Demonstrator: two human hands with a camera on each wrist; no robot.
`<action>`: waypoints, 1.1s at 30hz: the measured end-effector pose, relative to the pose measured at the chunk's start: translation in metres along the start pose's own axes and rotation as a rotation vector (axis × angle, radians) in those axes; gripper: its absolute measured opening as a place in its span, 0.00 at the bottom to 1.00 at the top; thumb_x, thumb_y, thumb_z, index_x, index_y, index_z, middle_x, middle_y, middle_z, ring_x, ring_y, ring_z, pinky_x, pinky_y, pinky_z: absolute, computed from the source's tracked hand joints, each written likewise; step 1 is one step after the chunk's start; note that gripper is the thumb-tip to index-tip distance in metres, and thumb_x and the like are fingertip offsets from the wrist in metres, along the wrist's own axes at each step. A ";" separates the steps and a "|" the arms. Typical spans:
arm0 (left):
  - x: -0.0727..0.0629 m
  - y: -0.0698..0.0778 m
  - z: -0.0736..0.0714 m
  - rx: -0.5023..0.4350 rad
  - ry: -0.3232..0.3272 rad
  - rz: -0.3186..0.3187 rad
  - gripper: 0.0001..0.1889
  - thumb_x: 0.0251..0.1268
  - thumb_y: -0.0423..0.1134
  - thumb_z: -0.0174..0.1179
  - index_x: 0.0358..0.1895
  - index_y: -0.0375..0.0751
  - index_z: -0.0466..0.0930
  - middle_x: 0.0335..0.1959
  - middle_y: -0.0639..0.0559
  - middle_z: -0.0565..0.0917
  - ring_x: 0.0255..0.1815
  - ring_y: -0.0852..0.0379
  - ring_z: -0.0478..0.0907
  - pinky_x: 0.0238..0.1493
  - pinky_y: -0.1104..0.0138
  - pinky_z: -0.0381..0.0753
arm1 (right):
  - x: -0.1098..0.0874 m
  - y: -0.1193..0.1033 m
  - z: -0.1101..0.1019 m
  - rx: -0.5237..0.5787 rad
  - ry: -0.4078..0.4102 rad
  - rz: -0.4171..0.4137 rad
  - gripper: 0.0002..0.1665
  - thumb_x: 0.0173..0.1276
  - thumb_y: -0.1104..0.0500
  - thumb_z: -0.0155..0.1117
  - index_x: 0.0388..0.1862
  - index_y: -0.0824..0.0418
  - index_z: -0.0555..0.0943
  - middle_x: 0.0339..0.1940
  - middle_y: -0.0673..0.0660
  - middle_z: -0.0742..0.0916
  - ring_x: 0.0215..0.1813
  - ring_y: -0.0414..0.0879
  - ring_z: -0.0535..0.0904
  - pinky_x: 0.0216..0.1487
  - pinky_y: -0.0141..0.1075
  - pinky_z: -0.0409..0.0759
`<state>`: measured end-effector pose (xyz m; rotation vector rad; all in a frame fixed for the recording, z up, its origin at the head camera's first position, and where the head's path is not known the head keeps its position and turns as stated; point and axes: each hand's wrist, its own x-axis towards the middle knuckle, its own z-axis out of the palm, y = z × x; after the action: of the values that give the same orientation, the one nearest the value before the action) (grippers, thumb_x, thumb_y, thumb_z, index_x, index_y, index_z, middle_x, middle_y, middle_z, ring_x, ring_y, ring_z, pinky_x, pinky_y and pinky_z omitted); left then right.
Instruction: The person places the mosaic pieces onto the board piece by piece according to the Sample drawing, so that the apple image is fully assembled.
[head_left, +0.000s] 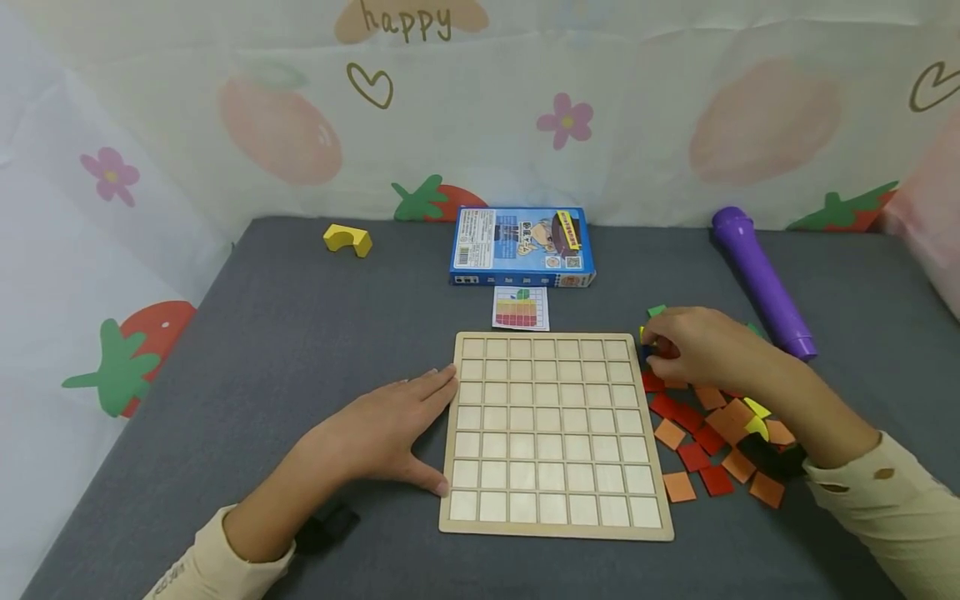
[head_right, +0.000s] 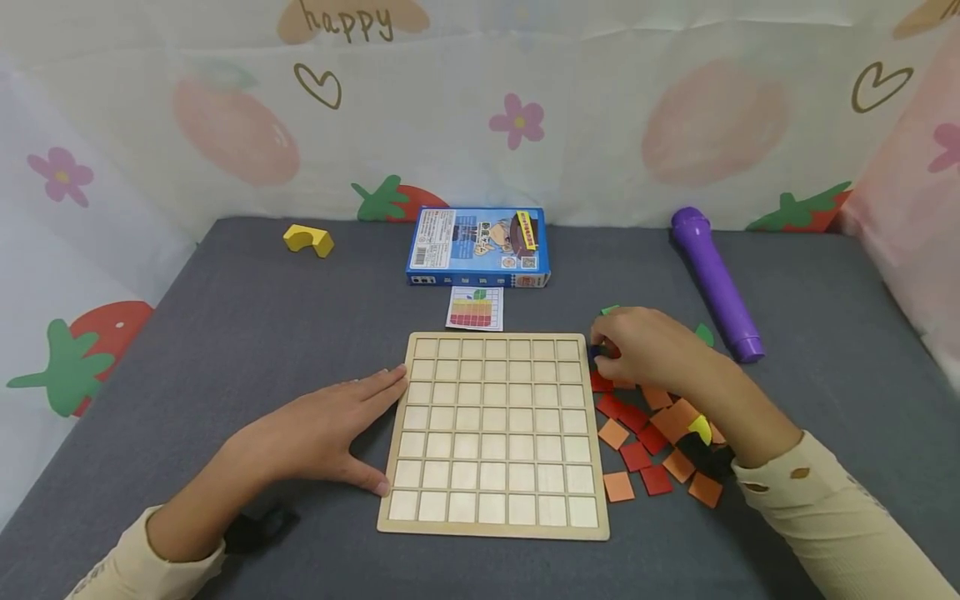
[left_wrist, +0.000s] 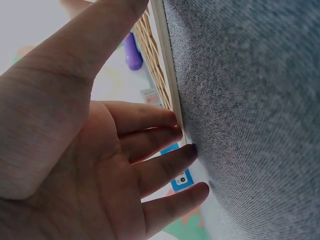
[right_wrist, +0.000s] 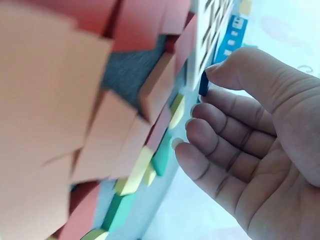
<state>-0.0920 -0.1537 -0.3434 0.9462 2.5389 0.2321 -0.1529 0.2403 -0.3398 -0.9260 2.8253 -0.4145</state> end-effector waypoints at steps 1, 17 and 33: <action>0.000 0.000 0.000 -0.001 -0.001 0.000 0.63 0.49 0.67 0.72 0.79 0.33 0.51 0.81 0.42 0.50 0.79 0.44 0.52 0.73 0.49 0.58 | 0.002 -0.002 0.000 -0.001 0.002 -0.011 0.07 0.62 0.63 0.72 0.39 0.60 0.85 0.27 0.47 0.77 0.29 0.41 0.70 0.31 0.38 0.70; 0.000 0.001 0.001 -0.015 -0.007 -0.015 0.63 0.49 0.67 0.72 0.80 0.34 0.49 0.81 0.43 0.49 0.79 0.45 0.50 0.73 0.49 0.58 | 0.041 -0.042 0.010 0.014 -0.042 -0.172 0.06 0.63 0.64 0.70 0.40 0.60 0.86 0.31 0.50 0.81 0.31 0.42 0.72 0.32 0.36 0.74; -0.002 0.000 0.004 -0.026 -0.007 -0.023 0.63 0.50 0.68 0.71 0.80 0.35 0.48 0.82 0.44 0.48 0.79 0.44 0.50 0.73 0.48 0.58 | 0.079 -0.078 0.023 -0.028 -0.093 -0.249 0.03 0.64 0.63 0.69 0.37 0.60 0.84 0.30 0.50 0.81 0.30 0.41 0.71 0.32 0.34 0.71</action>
<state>-0.0895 -0.1550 -0.3464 0.9064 2.5326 0.2547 -0.1682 0.1281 -0.3419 -1.2748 2.6475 -0.3500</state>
